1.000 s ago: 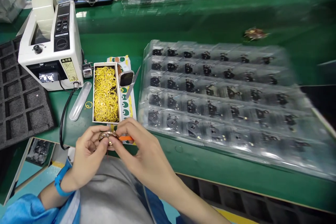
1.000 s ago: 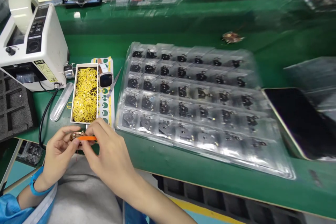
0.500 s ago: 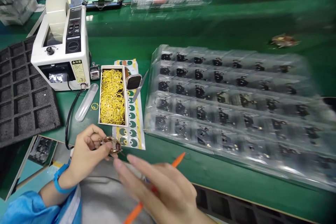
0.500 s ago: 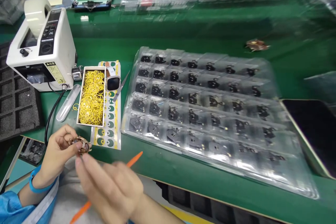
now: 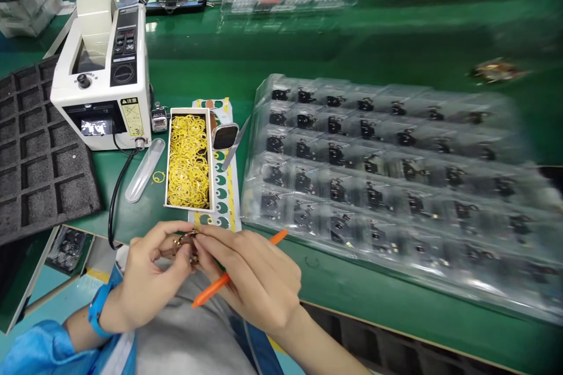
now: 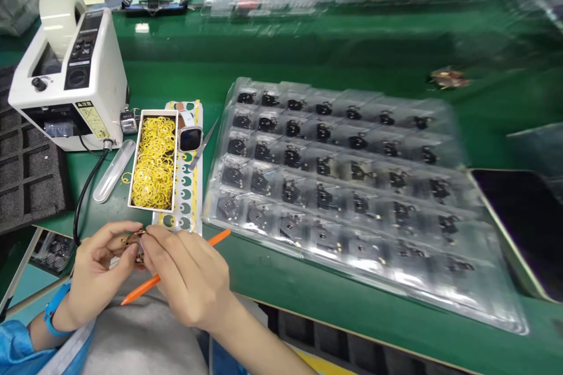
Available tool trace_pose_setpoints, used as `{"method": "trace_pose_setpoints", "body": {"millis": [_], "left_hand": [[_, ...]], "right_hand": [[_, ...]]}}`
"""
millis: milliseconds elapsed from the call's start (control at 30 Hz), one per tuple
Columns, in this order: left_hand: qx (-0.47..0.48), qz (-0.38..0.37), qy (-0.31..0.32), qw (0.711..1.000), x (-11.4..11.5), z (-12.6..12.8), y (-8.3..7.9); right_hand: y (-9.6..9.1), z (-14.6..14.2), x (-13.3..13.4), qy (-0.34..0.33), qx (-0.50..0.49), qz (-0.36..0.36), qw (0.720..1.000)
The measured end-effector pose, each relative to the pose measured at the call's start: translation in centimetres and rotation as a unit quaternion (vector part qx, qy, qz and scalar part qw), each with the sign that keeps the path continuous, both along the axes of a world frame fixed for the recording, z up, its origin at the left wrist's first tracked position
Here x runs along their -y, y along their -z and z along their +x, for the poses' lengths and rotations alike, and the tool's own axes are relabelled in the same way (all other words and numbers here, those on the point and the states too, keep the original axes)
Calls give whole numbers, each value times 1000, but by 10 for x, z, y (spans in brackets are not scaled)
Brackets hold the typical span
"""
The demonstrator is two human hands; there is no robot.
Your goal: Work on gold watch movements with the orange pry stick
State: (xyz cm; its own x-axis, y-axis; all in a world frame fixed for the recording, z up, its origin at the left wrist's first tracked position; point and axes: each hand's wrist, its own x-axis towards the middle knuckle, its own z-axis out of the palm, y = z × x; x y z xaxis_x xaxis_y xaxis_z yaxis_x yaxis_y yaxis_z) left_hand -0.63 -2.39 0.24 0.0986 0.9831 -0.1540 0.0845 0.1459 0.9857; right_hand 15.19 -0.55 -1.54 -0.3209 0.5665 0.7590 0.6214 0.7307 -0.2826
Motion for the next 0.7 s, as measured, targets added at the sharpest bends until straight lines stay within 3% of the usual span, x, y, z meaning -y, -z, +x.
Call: {"method": "trace_pose_setpoints", "body": {"millis": [333,700], "left_hand": [[-4,-12,-3,1000,-4,3,1],[-51,47,5,998,3,2,6]], "right_hand": [[-4,7,-2,-29,55,-5,998],[1,-4,6,21,-33,-50,998]]}}
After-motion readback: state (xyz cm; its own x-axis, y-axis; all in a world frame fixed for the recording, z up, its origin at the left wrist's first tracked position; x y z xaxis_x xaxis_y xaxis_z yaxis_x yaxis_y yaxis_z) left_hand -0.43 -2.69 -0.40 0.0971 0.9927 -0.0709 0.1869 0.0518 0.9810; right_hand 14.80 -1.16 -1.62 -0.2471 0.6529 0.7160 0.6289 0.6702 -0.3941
